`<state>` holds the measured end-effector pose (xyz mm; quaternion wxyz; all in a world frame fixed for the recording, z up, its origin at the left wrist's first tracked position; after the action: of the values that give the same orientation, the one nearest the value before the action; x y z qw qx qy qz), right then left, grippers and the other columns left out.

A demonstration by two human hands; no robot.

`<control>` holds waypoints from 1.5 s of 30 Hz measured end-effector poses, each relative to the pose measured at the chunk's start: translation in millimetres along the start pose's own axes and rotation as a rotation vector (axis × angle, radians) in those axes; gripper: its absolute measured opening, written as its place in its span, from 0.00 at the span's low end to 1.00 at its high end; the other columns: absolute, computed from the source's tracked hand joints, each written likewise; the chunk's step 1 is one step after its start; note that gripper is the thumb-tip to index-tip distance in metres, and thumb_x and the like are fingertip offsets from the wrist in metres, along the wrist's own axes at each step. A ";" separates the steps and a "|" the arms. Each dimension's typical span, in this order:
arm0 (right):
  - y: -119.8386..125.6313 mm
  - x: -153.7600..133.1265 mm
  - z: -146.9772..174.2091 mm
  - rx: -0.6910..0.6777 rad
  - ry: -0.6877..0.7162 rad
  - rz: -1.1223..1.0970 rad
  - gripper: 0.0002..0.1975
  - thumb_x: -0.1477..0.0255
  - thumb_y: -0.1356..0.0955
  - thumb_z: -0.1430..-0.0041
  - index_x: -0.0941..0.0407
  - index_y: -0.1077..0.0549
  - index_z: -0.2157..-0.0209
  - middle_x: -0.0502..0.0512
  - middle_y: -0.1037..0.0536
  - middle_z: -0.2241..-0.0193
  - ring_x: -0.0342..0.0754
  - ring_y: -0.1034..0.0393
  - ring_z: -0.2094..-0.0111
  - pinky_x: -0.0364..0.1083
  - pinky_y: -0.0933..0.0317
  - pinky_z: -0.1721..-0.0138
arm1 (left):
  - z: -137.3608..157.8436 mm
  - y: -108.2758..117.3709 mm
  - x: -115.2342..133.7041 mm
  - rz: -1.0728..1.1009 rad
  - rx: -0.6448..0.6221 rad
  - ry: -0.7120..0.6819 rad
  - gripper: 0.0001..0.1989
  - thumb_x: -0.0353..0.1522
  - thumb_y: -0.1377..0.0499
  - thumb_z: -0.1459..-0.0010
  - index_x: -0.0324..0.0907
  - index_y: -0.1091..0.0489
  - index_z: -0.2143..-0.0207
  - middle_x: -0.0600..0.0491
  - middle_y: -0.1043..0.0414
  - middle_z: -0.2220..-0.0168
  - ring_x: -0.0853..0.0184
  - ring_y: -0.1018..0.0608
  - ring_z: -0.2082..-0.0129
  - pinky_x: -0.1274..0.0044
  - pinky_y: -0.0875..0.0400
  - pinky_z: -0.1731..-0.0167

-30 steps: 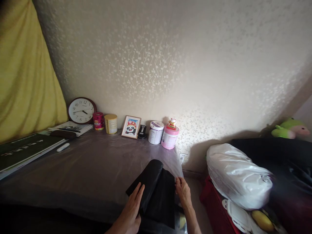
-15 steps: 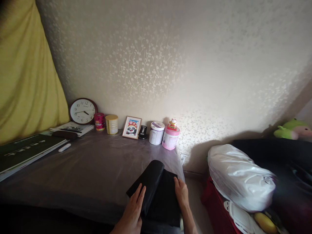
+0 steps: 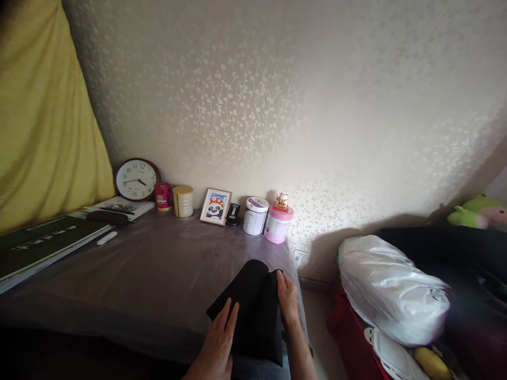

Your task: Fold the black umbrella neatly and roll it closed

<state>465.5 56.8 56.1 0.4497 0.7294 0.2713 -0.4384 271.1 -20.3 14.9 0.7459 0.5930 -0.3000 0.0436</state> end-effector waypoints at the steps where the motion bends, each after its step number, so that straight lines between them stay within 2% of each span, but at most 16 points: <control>1: -3.4 -4.0 -1.5 0.003 0.013 0.007 0.25 0.49 0.40 0.50 0.56 0.34 0.82 0.50 0.31 0.84 0.47 0.36 0.77 0.43 0.44 0.76 | 1.0 1.8 1.0 0.002 -0.025 0.012 0.49 0.18 0.47 0.63 0.34 0.66 0.38 0.40 0.73 0.35 0.55 0.56 0.36 0.69 0.51 0.40; 7: -32.7 -26.1 -13.0 0.027 0.111 0.053 0.23 0.50 0.41 0.51 0.55 0.33 0.82 0.53 0.29 0.82 0.49 0.35 0.76 0.45 0.43 0.73 | -1.4 -0.7 0.2 -0.007 -0.028 0.036 0.50 0.18 0.45 0.65 0.33 0.64 0.38 0.38 0.71 0.35 0.55 0.55 0.36 0.69 0.53 0.40; 11: -56.9 -23.1 -18.5 -0.017 0.047 0.120 0.18 0.58 0.41 0.48 0.56 0.29 0.74 0.59 0.23 0.74 0.53 0.29 0.70 0.46 0.39 0.69 | -5.1 -6.2 -2.7 0.021 -0.023 0.015 0.47 0.18 0.46 0.67 0.27 0.56 0.40 0.34 0.66 0.36 0.53 0.55 0.36 0.68 0.54 0.40; 13: -66.3 -19.1 -19.2 -0.036 0.017 0.132 0.17 0.61 0.41 0.47 0.58 0.28 0.69 0.60 0.23 0.73 0.53 0.28 0.70 0.46 0.38 0.70 | -5.6 -6.7 -3.9 0.042 -0.024 0.009 0.46 0.18 0.46 0.68 0.27 0.53 0.40 0.35 0.64 0.36 0.53 0.54 0.37 0.68 0.53 0.40; 16: -77.8 -13.8 -17.9 -0.087 -0.023 0.132 0.18 0.62 0.41 0.45 0.59 0.30 0.62 0.59 0.22 0.72 0.50 0.28 0.76 0.45 0.39 0.76 | -5.9 -4.4 -6.1 0.070 0.017 0.002 0.48 0.18 0.46 0.69 0.31 0.54 0.40 0.38 0.59 0.36 0.53 0.52 0.37 0.67 0.52 0.40; 19: -86.5 -13.2 -13.9 -0.156 -0.039 0.129 0.18 0.63 0.41 0.44 0.60 0.32 0.58 0.54 0.23 0.78 0.47 0.30 0.83 0.44 0.40 0.79 | -6.4 -1.5 -6.0 0.092 0.082 -0.057 0.48 0.17 0.47 0.67 0.32 0.55 0.39 0.39 0.55 0.37 0.55 0.48 0.38 0.69 0.50 0.40; 22: -93.4 -18.3 -7.6 -0.250 -0.021 0.134 0.16 0.64 0.42 0.42 0.60 0.34 0.58 0.48 0.26 0.82 0.44 0.31 0.83 0.42 0.41 0.78 | -7.5 -4.7 -10.8 0.077 0.107 -0.074 0.45 0.18 0.47 0.65 0.29 0.54 0.40 0.36 0.53 0.38 0.56 0.46 0.39 0.70 0.48 0.41; 25: -95.3 -25.7 -0.6 -0.301 0.030 0.183 0.13 0.65 0.43 0.41 0.58 0.36 0.60 0.49 0.23 0.78 0.42 0.30 0.80 0.41 0.41 0.75 | -7.2 -14.7 -23.1 0.029 0.127 -0.091 0.42 0.20 0.46 0.61 0.26 0.53 0.41 0.34 0.50 0.39 0.55 0.46 0.39 0.69 0.46 0.41; 28: -93.7 -32.0 5.7 -0.315 0.082 0.218 0.11 0.66 0.43 0.41 0.56 0.35 0.63 0.49 0.22 0.75 0.42 0.29 0.78 0.42 0.41 0.71 | -1.5 -23.8 -38.0 -0.031 0.194 -0.155 0.37 0.25 0.45 0.57 0.28 0.50 0.42 0.35 0.43 0.42 0.55 0.39 0.41 0.68 0.40 0.44; 30: -93.3 -35.5 10.0 -0.334 0.110 0.217 0.10 0.66 0.43 0.40 0.55 0.35 0.65 0.49 0.21 0.74 0.42 0.29 0.76 0.42 0.41 0.70 | 5.6 -20.6 -44.0 -0.103 0.316 -0.174 0.32 0.28 0.45 0.53 0.32 0.48 0.43 0.37 0.39 0.45 0.55 0.34 0.45 0.68 0.34 0.48; 32: -94.1 -39.6 14.4 -0.364 0.147 0.219 0.10 0.66 0.43 0.40 0.54 0.34 0.66 0.49 0.21 0.73 0.43 0.28 0.75 0.42 0.41 0.69 | 13.1 -10.8 -40.3 -0.179 0.449 -0.194 0.27 0.29 0.47 0.49 0.35 0.44 0.45 0.39 0.36 0.47 0.56 0.32 0.46 0.67 0.32 0.50; 34: -95.7 -44.3 18.8 -0.394 0.200 0.232 0.11 0.66 0.43 0.39 0.54 0.33 0.68 0.49 0.21 0.72 0.44 0.28 0.73 0.42 0.41 0.68 | 16.5 -3.0 -24.7 -0.222 0.487 -0.289 0.25 0.30 0.46 0.50 0.40 0.41 0.47 0.43 0.35 0.47 0.57 0.31 0.48 0.68 0.31 0.51; 36: -97.0 -48.3 22.4 -0.422 0.247 0.248 0.12 0.66 0.43 0.39 0.53 0.32 0.68 0.49 0.20 0.71 0.44 0.28 0.71 0.42 0.40 0.67 | 14.4 0.6 -7.8 -0.245 0.469 -0.371 0.28 0.30 0.45 0.52 0.42 0.43 0.45 0.44 0.38 0.44 0.56 0.33 0.46 0.66 0.33 0.49; 38: -97.0 -50.8 25.3 -0.450 0.277 0.250 0.12 0.66 0.43 0.38 0.53 0.30 0.66 0.49 0.20 0.70 0.45 0.28 0.69 0.42 0.40 0.66 | 7.7 -1.9 1.1 -0.258 0.424 -0.385 0.36 0.31 0.44 0.54 0.41 0.49 0.41 0.43 0.47 0.39 0.52 0.39 0.42 0.62 0.36 0.47; 41: -93.2 -55.5 32.6 -0.507 0.345 0.209 0.13 0.66 0.43 0.37 0.53 0.29 0.62 0.49 0.21 0.69 0.45 0.28 0.65 0.42 0.39 0.62 | -4.9 -14.0 -3.3 -0.258 0.337 -0.305 0.42 0.29 0.44 0.57 0.38 0.56 0.38 0.41 0.55 0.37 0.49 0.45 0.39 0.59 0.39 0.46; 45: -80.4 -61.1 51.6 -0.532 0.500 0.140 0.16 0.64 0.43 0.36 0.53 0.26 0.63 0.51 0.21 0.66 0.45 0.30 0.60 0.43 0.39 0.56 | -11.8 -21.9 -12.6 -0.269 0.299 -0.224 0.42 0.21 0.51 0.57 0.38 0.61 0.38 0.44 0.57 0.36 0.55 0.48 0.38 0.63 0.40 0.44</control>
<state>352.9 46.7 65.6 0.5722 0.6883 0.4267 -0.1293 274.7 -12.3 -11.6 0.6108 0.7328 -0.2895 -0.0783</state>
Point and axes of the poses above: each hand's wrist, its own z-axis away from the middle knuckle, its own y-axis out of the back of the hand, x = y × z, the point moved 6 cm from there along -z, towards the middle knuckle
